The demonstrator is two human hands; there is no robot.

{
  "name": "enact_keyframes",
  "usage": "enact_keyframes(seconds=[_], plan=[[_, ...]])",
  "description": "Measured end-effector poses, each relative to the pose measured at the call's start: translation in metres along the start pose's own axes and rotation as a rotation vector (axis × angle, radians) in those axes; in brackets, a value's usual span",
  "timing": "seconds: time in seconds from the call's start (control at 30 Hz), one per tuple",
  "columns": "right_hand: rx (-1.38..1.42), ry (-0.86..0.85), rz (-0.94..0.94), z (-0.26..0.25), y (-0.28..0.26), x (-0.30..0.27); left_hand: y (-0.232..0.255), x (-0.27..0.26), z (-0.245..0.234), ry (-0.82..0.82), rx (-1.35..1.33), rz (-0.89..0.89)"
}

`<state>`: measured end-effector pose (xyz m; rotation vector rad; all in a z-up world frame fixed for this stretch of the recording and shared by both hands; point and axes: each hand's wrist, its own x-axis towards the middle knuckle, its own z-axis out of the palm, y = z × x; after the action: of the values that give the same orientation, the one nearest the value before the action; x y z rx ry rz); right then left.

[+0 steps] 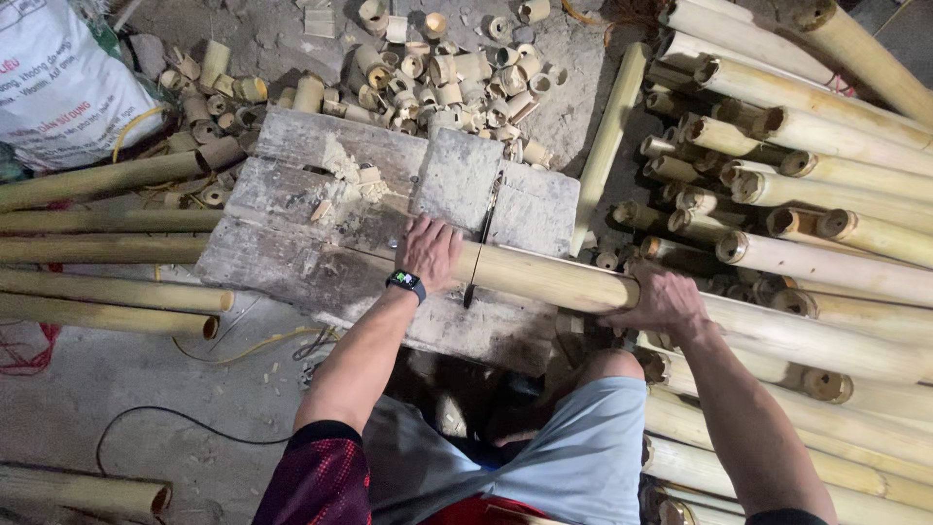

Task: The person repeatedly feeds bamboo poles through a table saw to cut them into shorter segments. The cut pieces are stacked on the floor to the right, while offcuts accumulate on the left.

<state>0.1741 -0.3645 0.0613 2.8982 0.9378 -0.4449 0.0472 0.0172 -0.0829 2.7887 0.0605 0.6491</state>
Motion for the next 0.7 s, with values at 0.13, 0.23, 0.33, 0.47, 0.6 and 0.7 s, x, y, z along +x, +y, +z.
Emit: enact_keyframes(seconds=[0.13, 0.23, 0.33, 0.47, 0.6, 0.7], plan=[[0.027, -0.001, 0.021, -0.004, -0.002, -0.007, -0.011, 0.021, 0.030, -0.115, -0.128, -0.168], [0.002, -0.026, 0.090, -0.004, 0.001, -0.007, -0.007, 0.041, 0.038, -0.004, -0.117, -0.303], [0.036, 0.059, 0.052, 0.006, 0.009, -0.011, -0.006, 0.038, 0.022, -0.263, -0.151, -0.494], [0.178, 0.142, 0.018, 0.025, 0.026, -0.025, -0.018, 0.010, -0.033, -0.599, -0.226, -0.247], [0.330, 0.072, 0.049, 0.043, 0.036, -0.049, -0.018, 0.003, -0.090, -0.598, 0.030, 0.106], [0.338, -0.103, 0.144, 0.041, 0.027, -0.056, -0.020, 0.018, -0.128, -0.304, 0.167, -0.321]])
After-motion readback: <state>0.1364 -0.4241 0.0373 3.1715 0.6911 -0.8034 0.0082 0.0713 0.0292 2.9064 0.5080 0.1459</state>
